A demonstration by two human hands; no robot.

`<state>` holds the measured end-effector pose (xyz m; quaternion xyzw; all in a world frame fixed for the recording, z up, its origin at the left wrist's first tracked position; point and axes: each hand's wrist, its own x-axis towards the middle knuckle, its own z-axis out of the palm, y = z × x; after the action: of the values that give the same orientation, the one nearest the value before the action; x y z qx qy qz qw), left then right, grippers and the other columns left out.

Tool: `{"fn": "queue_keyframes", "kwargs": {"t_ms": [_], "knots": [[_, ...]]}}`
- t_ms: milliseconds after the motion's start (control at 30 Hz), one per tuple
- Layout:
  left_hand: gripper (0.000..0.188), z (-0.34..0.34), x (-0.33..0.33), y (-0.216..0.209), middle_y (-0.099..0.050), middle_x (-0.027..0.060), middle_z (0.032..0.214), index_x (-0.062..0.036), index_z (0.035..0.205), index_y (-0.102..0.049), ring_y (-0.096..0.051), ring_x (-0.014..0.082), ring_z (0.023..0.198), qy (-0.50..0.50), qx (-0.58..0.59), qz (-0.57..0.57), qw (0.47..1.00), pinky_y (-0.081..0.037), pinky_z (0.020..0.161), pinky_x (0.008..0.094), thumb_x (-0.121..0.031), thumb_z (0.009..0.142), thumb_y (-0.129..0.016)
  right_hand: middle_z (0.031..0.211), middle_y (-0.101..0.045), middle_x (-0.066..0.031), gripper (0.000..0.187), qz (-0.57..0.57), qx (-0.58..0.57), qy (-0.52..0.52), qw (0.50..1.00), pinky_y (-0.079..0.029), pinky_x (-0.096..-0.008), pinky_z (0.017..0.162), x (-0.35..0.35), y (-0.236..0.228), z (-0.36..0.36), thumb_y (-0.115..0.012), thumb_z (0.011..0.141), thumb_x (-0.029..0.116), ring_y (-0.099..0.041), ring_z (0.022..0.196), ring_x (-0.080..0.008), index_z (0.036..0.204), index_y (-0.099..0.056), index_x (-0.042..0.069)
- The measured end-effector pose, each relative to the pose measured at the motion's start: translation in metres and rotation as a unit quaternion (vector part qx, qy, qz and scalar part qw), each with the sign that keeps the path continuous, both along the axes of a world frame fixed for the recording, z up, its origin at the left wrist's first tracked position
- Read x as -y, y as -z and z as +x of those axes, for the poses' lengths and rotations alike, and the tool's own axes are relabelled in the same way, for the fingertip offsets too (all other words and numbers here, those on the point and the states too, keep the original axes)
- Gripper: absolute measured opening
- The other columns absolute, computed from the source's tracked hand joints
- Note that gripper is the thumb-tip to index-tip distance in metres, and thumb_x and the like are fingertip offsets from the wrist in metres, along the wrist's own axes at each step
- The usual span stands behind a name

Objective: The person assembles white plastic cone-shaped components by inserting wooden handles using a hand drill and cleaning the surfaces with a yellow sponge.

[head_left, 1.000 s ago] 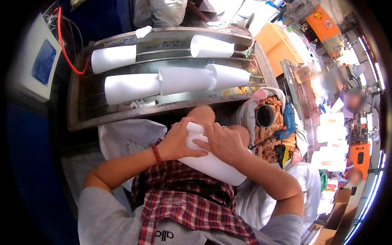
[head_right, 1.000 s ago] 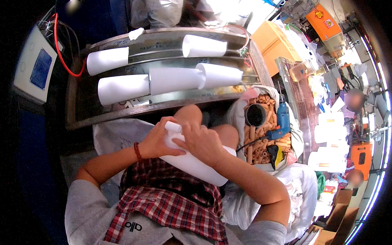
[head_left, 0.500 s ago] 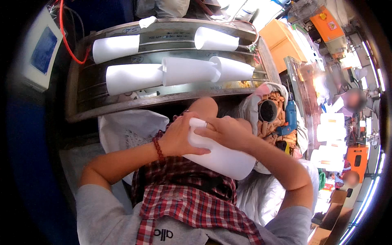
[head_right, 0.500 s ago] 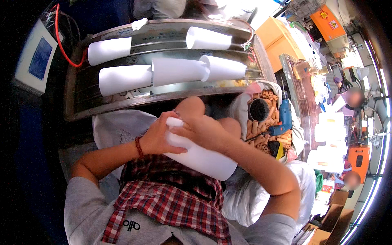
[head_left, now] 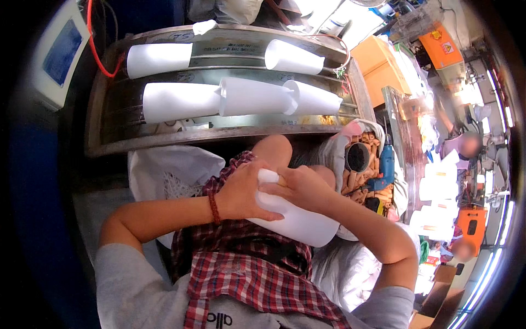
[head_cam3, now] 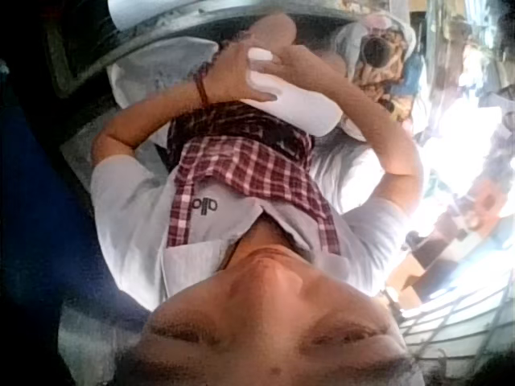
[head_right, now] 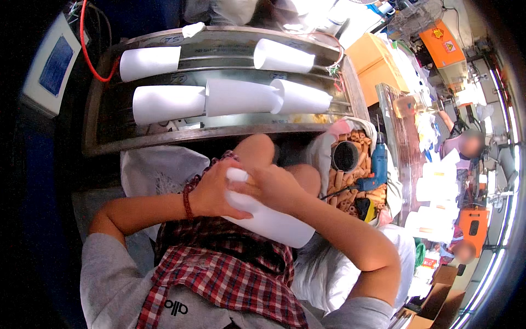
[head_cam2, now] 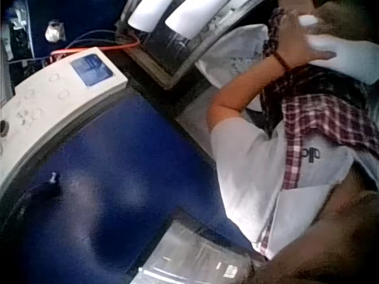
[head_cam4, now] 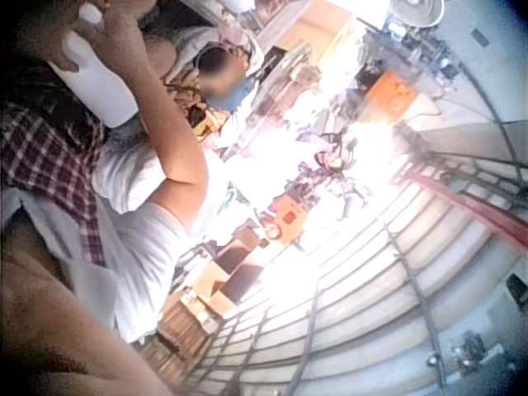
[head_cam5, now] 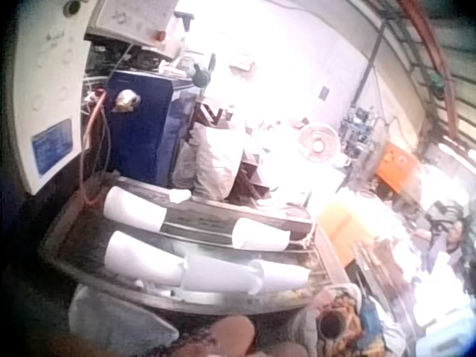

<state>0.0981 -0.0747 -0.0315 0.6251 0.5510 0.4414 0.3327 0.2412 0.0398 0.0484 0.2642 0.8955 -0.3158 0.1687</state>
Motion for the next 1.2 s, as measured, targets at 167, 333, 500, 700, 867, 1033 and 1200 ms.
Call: {"fn": "queue_keyframes", "kwargs": {"t_ms": [167, 333, 500, 700, 867, 1033, 1200], "knots": [[0.093, 0.001, 0.004, 0.012, -0.049, 0.0219, 0.114, -0.0005, 0.120, -0.041, -0.050, 0.0384, 0.106, -0.023, -0.053, 0.084, 0.995, -0.040, 0.092, 0.0450, -0.050, 0.054, -0.084, 0.075, -0.065, -0.0170, 0.044, -0.181, -0.013, -0.001, 0.983, -0.047, -0.0375, 0.061, -0.005, -0.004, -0.009, -0.059, 0.087, 0.044, -0.063, 0.066, -0.0323, 0.095, -0.063, 0.001], [0.092, -0.012, -0.013, 0.000, -0.051, 0.0227, 0.109, -0.0014, 0.122, -0.036, -0.053, 0.0383, 0.102, 0.020, 0.031, -0.032, 0.999, -0.042, 0.089, 0.0440, -0.045, 0.057, -0.084, 0.071, -0.065, -0.0097, 0.041, 0.235, -0.020, -0.008, 0.972, -0.047, -0.0382, 0.057, 0.014, -0.009, -0.001, -0.062, 0.082, 0.047, -0.064, 0.063, -0.0280, 0.082, -0.055, 0.006], [0.094, -0.002, -0.012, -0.001, -0.050, 0.0227, 0.110, 0.0015, 0.121, -0.035, -0.052, 0.0383, 0.103, 0.015, -0.027, -0.006, 1.000, -0.042, 0.091, 0.0440, -0.047, 0.056, -0.084, 0.064, -0.063, -0.0113, 0.045, 0.287, -0.059, -0.009, 0.956, -0.046, -0.0370, 0.052, 0.014, 0.011, 0.011, -0.059, 0.083, 0.050, -0.062, 0.055, -0.0261, 0.079, -0.053, 0.005], [0.098, 0.003, -0.006, -0.001, -0.047, 0.0222, 0.113, 0.0033, 0.120, -0.036, -0.050, 0.0386, 0.107, -0.012, -0.032, -0.009, 0.999, -0.041, 0.093, 0.0448, -0.052, 0.054, -0.083, 0.066, -0.062, -0.0172, 0.049, 0.161, 0.039, -0.030, 0.986, -0.047, -0.0411, 0.055, 0.002, -0.012, -0.006, -0.057, 0.084, 0.051, -0.061, 0.057, -0.0322, 0.079, -0.054, 0.003], [0.097, 0.006, 0.004, 0.015, -0.048, 0.0231, 0.114, 0.0022, 0.120, -0.036, -0.051, 0.0391, 0.106, -0.004, -0.041, 0.056, 0.998, -0.041, 0.092, 0.0447, -0.052, 0.054, -0.083, 0.067, -0.062, -0.0137, 0.047, -0.128, 0.063, 0.051, 0.988, -0.046, -0.0382, 0.058, 0.000, -0.013, -0.007, -0.059, 0.087, 0.046, -0.062, 0.061, -0.0242, 0.078, -0.059, 0.000], [0.091, -0.004, -0.008, 0.012, -0.055, 0.0223, 0.107, -0.0018, 0.122, -0.037, -0.055, 0.0400, 0.101, -0.018, 0.008, -0.001, 1.000, -0.043, 0.089, 0.0437, -0.047, 0.057, -0.083, 0.063, -0.059, -0.0079, 0.042, -0.072, 0.052, 0.083, 0.993, -0.045, -0.0332, 0.053, -0.008, -0.007, -0.010, -0.063, 0.084, 0.044, -0.060, 0.059, -0.0203, 0.076, -0.058, 0.003], [0.092, -0.004, -0.017, 0.004, -0.054, 0.0222, 0.109, -0.0012, 0.122, -0.037, -0.055, 0.0388, 0.100, 0.012, 0.036, -0.053, 0.998, -0.043, 0.088, 0.0438, -0.047, 0.057, -0.083, 0.068, -0.062, -0.0101, 0.042, 0.337, -0.103, -0.026, 0.935, -0.044, -0.0359, 0.050, 0.013, 0.013, 0.008, -0.065, 0.078, 0.047, -0.060, 0.057, -0.0277, 0.073, -0.051, 0.007]]}}
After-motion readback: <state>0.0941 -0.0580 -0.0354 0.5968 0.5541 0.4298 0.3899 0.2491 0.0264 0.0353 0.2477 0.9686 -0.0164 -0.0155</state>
